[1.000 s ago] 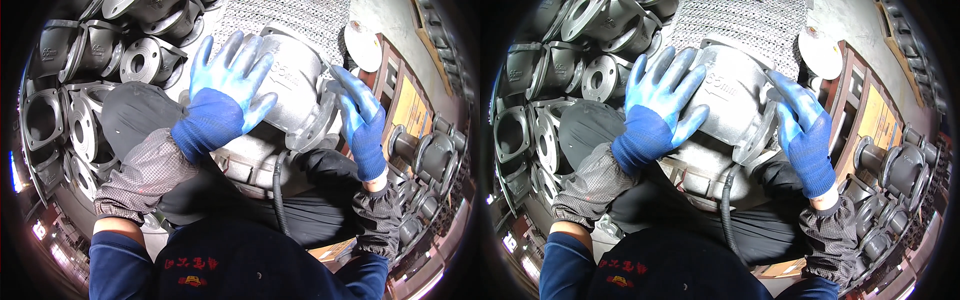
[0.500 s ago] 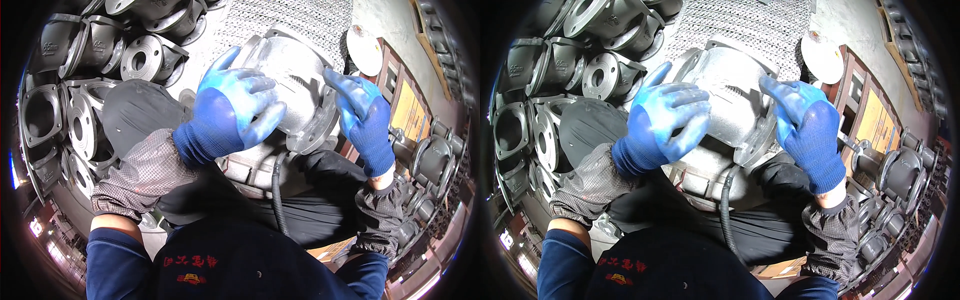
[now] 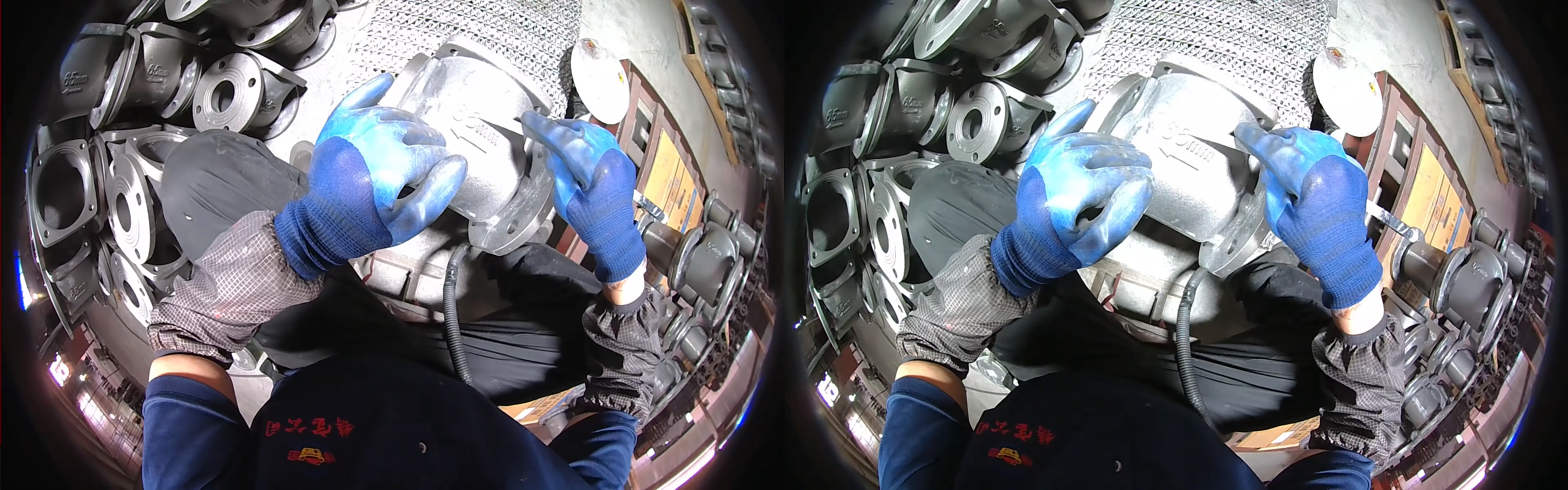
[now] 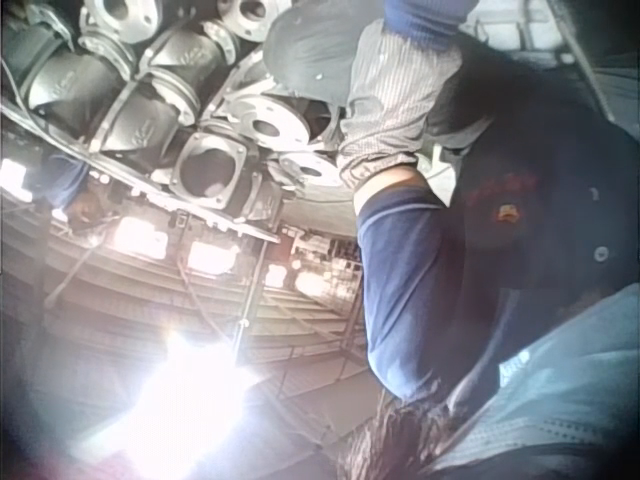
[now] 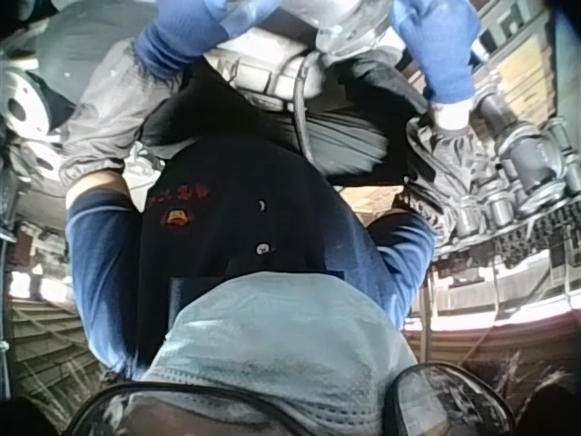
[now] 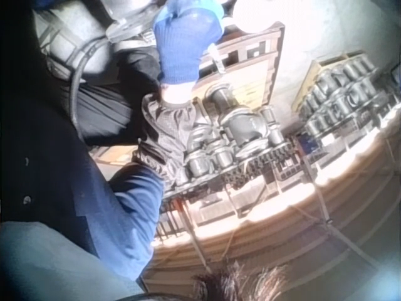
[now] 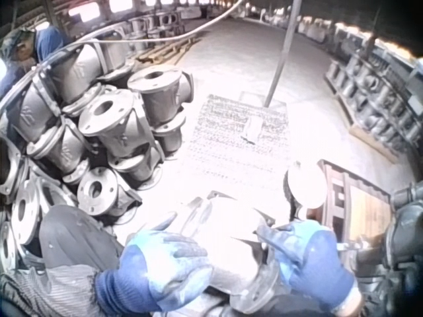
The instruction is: The person picks up a metal component, uses a handheld grinding tool to clean the interior and exterior surfaces of its openings, rotates the part to reach different sides, and places it back onto the floor.
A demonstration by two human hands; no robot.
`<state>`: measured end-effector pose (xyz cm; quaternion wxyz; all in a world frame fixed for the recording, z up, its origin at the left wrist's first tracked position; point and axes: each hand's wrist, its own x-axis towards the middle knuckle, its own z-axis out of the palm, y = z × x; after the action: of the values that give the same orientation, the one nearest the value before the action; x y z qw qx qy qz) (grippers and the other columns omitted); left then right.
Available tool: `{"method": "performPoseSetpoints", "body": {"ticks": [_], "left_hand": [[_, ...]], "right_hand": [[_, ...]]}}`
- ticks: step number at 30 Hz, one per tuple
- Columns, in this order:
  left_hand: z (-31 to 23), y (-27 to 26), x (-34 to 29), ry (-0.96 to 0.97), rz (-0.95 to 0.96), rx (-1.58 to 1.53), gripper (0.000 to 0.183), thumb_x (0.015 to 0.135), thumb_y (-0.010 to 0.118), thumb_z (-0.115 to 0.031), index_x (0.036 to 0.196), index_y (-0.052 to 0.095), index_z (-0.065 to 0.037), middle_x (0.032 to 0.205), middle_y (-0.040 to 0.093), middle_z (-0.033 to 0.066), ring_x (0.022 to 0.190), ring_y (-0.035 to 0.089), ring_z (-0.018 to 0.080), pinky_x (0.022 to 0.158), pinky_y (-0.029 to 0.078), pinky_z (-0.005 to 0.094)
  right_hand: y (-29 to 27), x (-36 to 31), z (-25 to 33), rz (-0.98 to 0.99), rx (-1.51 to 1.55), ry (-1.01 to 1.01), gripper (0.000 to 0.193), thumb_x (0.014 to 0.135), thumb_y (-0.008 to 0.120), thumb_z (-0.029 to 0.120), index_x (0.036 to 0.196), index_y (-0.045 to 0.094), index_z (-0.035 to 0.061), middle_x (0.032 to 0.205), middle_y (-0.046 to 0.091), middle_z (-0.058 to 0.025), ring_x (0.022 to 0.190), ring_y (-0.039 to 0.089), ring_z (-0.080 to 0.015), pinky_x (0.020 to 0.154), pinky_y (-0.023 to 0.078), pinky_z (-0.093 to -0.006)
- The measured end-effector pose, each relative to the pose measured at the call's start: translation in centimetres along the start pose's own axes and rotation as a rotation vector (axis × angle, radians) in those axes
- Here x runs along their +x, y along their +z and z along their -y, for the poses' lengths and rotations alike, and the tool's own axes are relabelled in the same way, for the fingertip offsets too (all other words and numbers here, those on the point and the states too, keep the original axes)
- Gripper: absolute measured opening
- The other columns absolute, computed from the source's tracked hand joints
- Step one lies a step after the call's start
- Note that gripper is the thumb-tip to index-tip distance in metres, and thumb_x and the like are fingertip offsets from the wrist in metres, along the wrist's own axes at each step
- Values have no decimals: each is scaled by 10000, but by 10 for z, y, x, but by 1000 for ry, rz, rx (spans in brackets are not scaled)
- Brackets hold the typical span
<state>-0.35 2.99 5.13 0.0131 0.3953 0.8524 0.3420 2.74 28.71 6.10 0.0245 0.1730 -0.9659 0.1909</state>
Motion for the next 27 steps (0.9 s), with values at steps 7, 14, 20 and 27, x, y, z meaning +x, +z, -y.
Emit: {"method": "performPoseSetpoints", "body": {"ticks": [7,14,20,27], "left_hand": [[5,-1,-2,32,12,-21,184,719,656,-157,879,700,-79,937,694,96,941,648,277,1029,323,553],[8,8,-4,54,-158,-87,178,755,600,-256,711,690,-109,741,677,69,754,654,265,1004,341,534],[1,2,-1,2,-122,-90,150,749,610,-204,672,682,-99,684,667,71,720,654,249,981,367,515],[1,-7,-3,-31,53,-55,187,697,662,-161,857,698,-71,925,697,97,935,652,277,1030,333,533]], "right_hand": [[-9,2,17,46,-113,-6,386,788,586,-23,1143,649,116,879,653,-123,767,622,-274,707,504,-332],[-6,1,26,-29,-160,11,406,774,581,-35,1143,653,116,847,642,-121,734,613,-269,671,503,-327],[-4,-1,24,-10,-134,16,394,772,574,-39,1126,662,111,832,638,-121,724,612,-262,668,504,-324],[-1,7,15,1,-115,26,360,738,591,-1,1043,696,160,786,642,-82,700,621,-238,648,511,-329]]}}
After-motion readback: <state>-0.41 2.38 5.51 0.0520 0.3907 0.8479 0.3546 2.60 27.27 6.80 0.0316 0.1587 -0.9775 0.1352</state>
